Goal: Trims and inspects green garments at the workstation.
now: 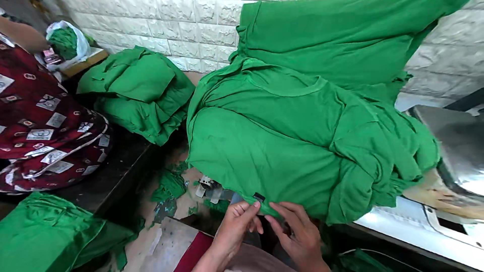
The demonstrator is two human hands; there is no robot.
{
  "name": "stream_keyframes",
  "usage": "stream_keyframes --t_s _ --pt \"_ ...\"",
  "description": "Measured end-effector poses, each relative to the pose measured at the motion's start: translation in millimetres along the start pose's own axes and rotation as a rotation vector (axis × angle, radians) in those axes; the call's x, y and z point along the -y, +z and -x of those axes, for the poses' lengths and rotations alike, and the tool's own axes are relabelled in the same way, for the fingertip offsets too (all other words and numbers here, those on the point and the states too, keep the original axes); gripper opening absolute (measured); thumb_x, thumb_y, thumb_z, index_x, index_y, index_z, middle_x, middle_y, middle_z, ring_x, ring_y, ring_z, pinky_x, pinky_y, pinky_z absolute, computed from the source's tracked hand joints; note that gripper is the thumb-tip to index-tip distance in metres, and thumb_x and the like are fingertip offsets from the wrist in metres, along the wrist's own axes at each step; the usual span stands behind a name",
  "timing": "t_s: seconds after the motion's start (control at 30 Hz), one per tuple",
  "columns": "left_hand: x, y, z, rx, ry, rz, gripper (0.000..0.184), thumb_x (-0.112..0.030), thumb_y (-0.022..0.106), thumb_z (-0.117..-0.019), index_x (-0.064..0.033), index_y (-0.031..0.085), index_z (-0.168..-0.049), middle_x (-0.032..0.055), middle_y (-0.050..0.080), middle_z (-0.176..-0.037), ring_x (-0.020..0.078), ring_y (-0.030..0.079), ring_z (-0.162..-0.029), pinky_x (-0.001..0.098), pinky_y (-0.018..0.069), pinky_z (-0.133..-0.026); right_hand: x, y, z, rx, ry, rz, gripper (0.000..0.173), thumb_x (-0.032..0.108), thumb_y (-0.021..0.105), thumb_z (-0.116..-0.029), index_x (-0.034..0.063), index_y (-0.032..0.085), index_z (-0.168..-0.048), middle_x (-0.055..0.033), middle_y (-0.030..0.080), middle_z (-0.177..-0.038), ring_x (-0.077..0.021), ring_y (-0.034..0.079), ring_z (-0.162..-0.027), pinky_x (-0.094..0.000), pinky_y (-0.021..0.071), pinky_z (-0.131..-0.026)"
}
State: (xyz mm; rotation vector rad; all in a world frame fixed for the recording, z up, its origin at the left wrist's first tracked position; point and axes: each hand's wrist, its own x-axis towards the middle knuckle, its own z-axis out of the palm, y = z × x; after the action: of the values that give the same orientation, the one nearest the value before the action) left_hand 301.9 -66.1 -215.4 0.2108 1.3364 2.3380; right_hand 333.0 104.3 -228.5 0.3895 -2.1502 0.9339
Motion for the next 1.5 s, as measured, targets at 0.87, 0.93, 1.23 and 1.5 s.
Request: stream_keyframes --t_s 0.87,0.93,1.23,1.5 --pt "-122 -9 -60 -0.512 0.425 -1.522 0.045 0.011 0.067 -0.0806 -0.0011 0.065 -0.123 0.0224 0.061 -0.130 0.0394 0.069 -0.101 0.0520 0.0588 -0.078 -22 -55 -149 -0.061 -0.256 0.385 0.024 0.000 0.055 -0.0885 0.0005 0.074 -0.103 -0.0201 0.068 -0.098 -0.0285 0.068 -0.076 -0.0371 0.0562 -0.059" --pt "-108 -23 -63 -0.332 0.481 -1.542 0.047 0.006 0.072 -0.0783 -0.0009 0.064 -0.125 0.0212 0.059 -0.136 0.0408 0.062 -0.117 0.0542 0.0548 -0.090 -37 -55 -143 -0.005 -0.187 0.458 0.024 -0.003 0.058 -0.0848 0.0009 0.075 -0.101 -0.0210 0.069 -0.102 -0.0337 0.070 -0.075 -0.0450 0.0564 -0.055" --pt "-119 -48 -35 -0.268 0.503 -1.367 0.047 -0.040 0.066 -0.0968 -0.0089 0.064 -0.133 0.0103 0.059 -0.143 0.0268 0.062 -0.118 0.0486 0.0511 -0.095 -29 -68 -129 0.252 0.078 0.362 0.025 0.021 0.063 -0.0929 0.0052 0.075 -0.107 -0.0171 0.069 -0.113 -0.0329 0.071 -0.088 -0.0519 0.0583 -0.066" --pt "-95 -8 -67 -0.097 0.600 -0.831 0.017 -0.012 0.064 -0.0974 0.0017 0.064 -0.108 0.0055 0.063 -0.090 0.0065 0.058 -0.071 0.0217 0.0516 -0.064 -20 -4 -161 0.371 0.235 -0.313 0.021 0.024 0.058 -0.1016 0.0087 0.072 -0.100 0.0059 0.070 -0.084 0.0047 0.057 -0.064 -0.0127 0.0462 -0.056"
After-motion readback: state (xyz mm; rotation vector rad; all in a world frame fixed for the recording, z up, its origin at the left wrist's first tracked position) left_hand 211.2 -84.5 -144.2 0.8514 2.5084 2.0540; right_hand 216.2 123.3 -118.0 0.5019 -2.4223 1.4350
